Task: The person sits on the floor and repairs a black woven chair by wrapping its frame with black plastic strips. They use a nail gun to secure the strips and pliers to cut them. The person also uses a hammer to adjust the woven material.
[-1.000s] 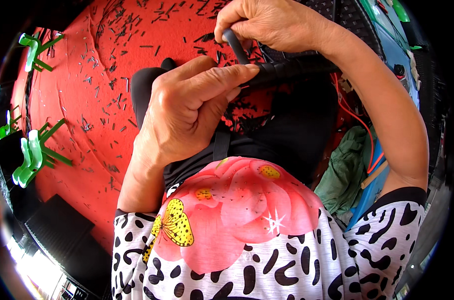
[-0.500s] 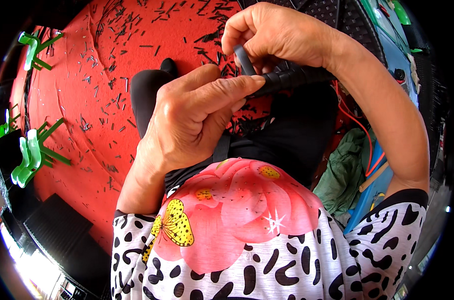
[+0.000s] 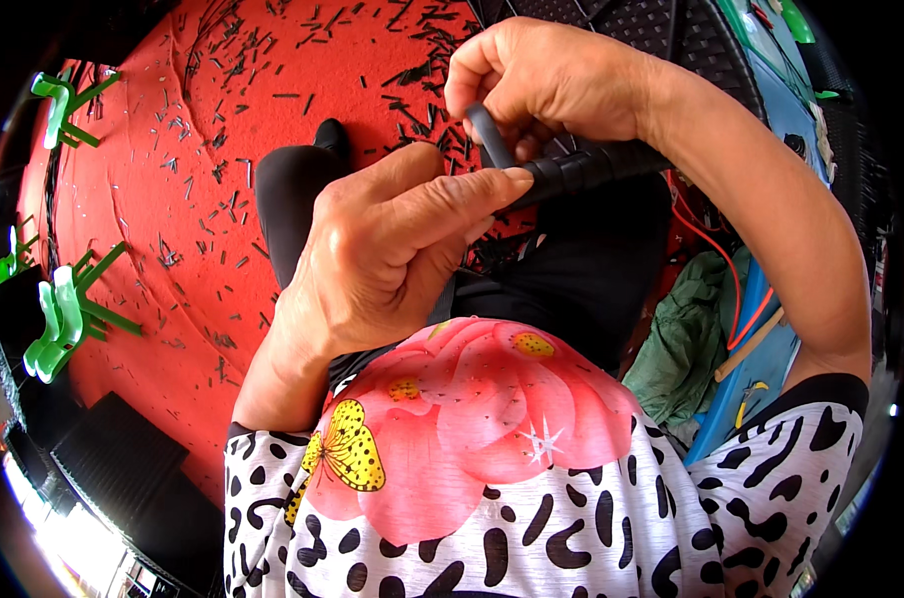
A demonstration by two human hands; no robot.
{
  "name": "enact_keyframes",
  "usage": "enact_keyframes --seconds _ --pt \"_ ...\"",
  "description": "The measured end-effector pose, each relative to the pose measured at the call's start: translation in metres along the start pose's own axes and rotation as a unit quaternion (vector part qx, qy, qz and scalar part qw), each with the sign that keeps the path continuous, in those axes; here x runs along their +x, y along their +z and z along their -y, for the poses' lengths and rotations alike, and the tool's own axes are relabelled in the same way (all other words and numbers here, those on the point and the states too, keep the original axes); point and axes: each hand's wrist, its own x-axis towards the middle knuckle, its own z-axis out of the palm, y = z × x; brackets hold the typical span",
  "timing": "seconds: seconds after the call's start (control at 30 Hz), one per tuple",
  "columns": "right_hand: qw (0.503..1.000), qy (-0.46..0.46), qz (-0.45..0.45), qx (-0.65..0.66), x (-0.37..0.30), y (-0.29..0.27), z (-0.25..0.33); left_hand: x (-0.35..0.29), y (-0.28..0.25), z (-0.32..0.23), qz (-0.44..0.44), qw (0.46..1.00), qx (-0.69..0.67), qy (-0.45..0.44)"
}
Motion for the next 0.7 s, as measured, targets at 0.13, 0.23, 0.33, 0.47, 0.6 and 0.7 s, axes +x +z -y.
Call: enact_keyframes --seconds 0.13,0.23,0.33,0.47,0.6,0.7 --pt "0.999 0.003 0.026 -0.033 0.0033 0.0002 -0.0018 -0.0001 0.0005 0.0006 0.000 1.000 0.005 -0.002" --pt "0.995 0.014 0.074 -0.063 0.0069 -0.0045 -0.0068 0.0006 0.0011 0.0009 0.000 1.000 0.000 0.006" --pt "0.991 -0.004 0.091 -0.103 0.0064 -0.0002 -0.0047 0.0016 0.0015 0.0022 -0.002 1.000 -0.010 0.016" --pt "0.993 -0.001 0.110 -0.051 0.0090 -0.0047 -0.0091 0.0006 0.0036 0.0033 -0.014 1.000 -0.023 0.015" --pt "0.995 0.017 0.098 -0.032 0.0082 -0.0058 -0.0083 0.0001 0.0013 0.0023 -0.007 1.000 -0.026 0.001" --pt "0.994 0.026 0.104 -0.031 0.0085 -0.0050 -0.0083 0.0002 0.0026 0.0047 -0.009 0.999 -0.045 0.013"
